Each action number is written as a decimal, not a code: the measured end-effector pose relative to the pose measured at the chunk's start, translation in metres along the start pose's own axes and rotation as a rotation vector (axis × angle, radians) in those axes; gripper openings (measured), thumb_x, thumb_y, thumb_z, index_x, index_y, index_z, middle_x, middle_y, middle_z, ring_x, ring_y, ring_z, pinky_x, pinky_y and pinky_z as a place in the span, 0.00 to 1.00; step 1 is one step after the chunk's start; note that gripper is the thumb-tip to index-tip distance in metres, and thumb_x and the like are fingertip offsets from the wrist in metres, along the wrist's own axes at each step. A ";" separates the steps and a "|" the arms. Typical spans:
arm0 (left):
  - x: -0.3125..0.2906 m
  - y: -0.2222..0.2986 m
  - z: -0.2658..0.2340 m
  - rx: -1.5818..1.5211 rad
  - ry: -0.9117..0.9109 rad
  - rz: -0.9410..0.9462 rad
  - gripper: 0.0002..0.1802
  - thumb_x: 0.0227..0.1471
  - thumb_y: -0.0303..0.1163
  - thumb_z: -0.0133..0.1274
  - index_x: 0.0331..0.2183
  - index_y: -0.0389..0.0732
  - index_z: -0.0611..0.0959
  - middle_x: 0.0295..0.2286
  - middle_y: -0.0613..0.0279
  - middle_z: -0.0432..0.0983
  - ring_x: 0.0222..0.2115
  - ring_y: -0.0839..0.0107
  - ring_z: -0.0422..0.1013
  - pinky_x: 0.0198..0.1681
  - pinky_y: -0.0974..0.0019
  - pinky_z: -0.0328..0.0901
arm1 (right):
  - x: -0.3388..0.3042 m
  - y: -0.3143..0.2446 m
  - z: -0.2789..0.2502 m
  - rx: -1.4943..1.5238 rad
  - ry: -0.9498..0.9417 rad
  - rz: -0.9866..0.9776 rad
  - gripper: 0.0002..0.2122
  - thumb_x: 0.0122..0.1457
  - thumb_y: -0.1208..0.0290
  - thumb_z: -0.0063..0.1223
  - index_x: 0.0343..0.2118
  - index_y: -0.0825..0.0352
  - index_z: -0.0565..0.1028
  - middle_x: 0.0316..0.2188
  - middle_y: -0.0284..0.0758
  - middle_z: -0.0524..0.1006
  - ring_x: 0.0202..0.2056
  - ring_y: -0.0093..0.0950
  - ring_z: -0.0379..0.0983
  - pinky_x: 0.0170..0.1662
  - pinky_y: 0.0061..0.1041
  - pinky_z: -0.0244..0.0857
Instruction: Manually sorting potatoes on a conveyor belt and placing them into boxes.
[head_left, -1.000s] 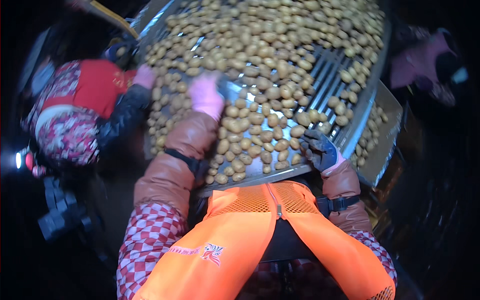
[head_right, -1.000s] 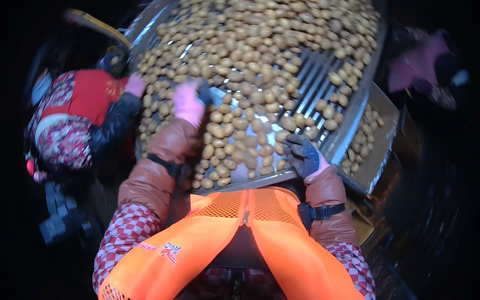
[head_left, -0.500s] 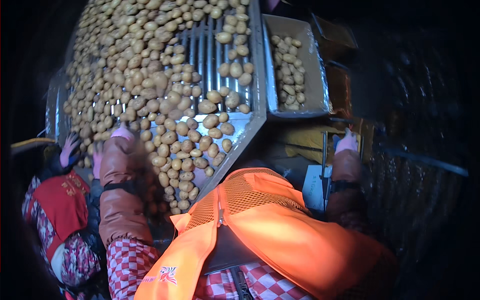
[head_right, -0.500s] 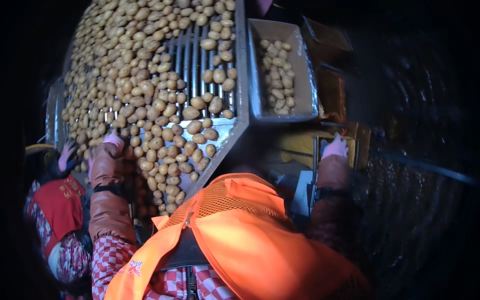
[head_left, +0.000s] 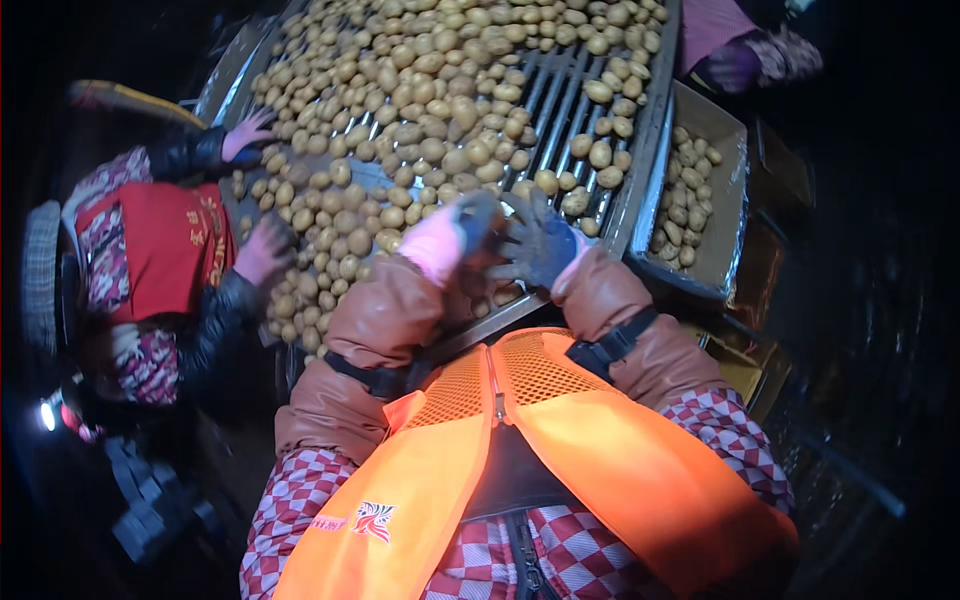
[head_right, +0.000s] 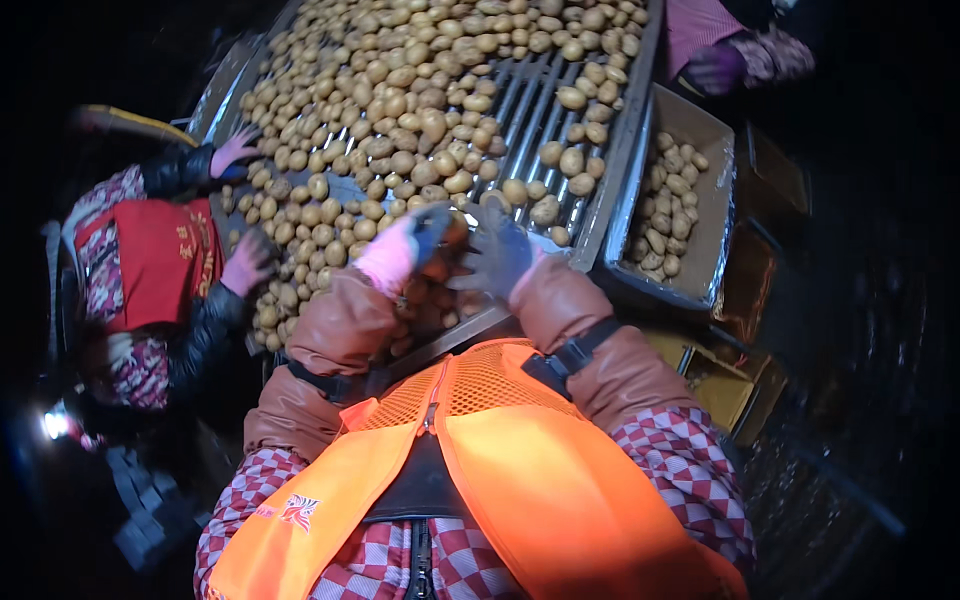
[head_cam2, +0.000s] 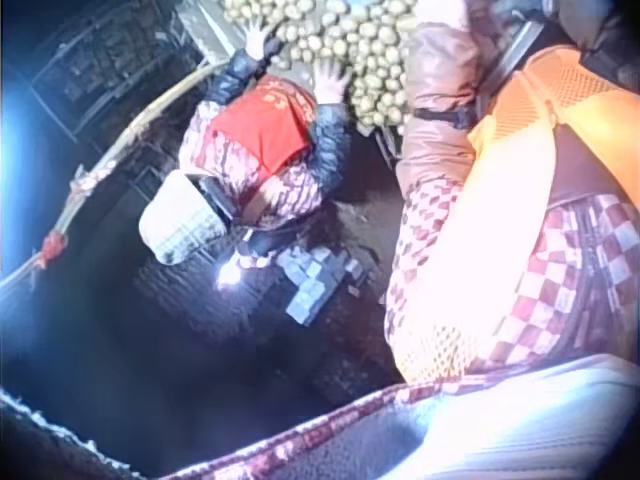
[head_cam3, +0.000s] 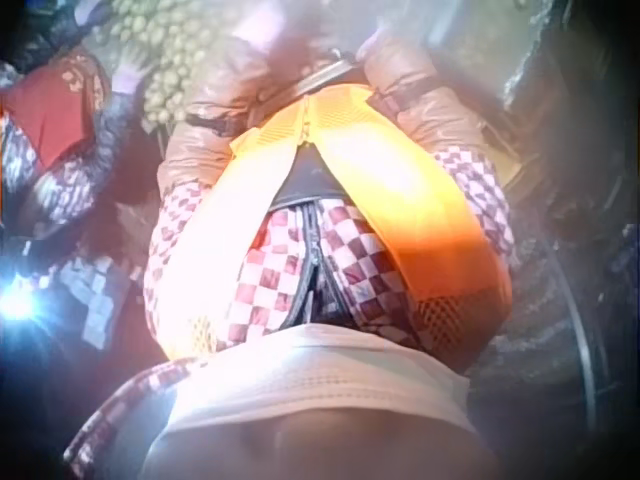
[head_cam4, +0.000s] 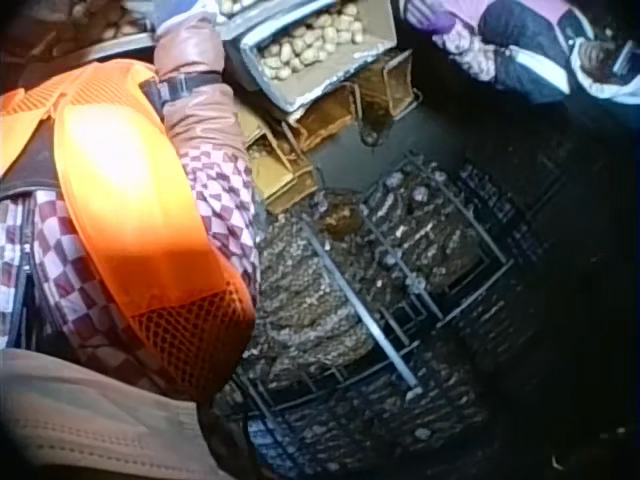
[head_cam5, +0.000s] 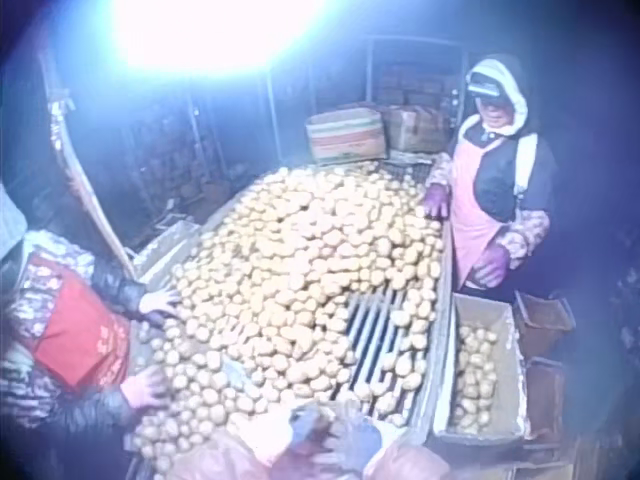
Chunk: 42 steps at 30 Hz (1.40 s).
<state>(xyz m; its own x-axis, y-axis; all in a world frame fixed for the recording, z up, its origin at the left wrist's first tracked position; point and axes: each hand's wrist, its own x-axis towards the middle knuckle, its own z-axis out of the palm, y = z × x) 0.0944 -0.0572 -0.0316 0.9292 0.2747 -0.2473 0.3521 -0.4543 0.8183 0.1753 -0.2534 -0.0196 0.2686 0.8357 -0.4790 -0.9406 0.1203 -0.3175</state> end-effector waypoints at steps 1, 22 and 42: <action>0.006 0.030 0.011 0.066 -0.039 0.005 0.27 0.60 0.46 0.53 0.55 0.40 0.77 0.40 0.60 0.81 0.44 0.67 0.75 0.48 0.66 0.69 | 0.004 -0.001 -0.011 -0.001 0.011 0.008 0.41 0.59 0.37 0.51 0.69 0.53 0.52 0.64 0.43 0.62 0.63 0.48 0.59 0.60 0.58 0.58; -0.153 -0.098 -0.022 0.124 0.534 -0.077 0.21 0.59 0.32 0.54 0.52 0.35 0.78 0.45 0.46 0.78 0.48 0.55 0.75 0.54 0.62 0.66 | -0.135 -0.102 -0.117 0.205 0.352 -0.776 0.44 0.60 0.35 0.46 0.64 0.73 0.57 0.58 0.54 0.67 0.58 0.48 0.67 0.58 0.52 0.67; -0.224 -0.164 -0.023 0.689 0.786 -0.541 0.20 0.52 0.44 0.55 0.47 0.52 0.83 0.48 0.58 0.77 0.51 0.56 0.71 0.57 0.50 0.58 | -0.005 -0.037 -0.035 -0.679 0.231 -0.060 0.29 0.60 0.49 0.56 0.59 0.64 0.70 0.45 0.36 0.77 0.40 0.29 0.76 0.40 0.26 0.71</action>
<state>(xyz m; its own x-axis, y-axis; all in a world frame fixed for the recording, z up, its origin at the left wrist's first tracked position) -0.1737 -0.0247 -0.0981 0.4004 0.9099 0.1085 0.8896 -0.4143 0.1924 0.2166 -0.2808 -0.0345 0.4234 0.6940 -0.5823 -0.6063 -0.2605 -0.7514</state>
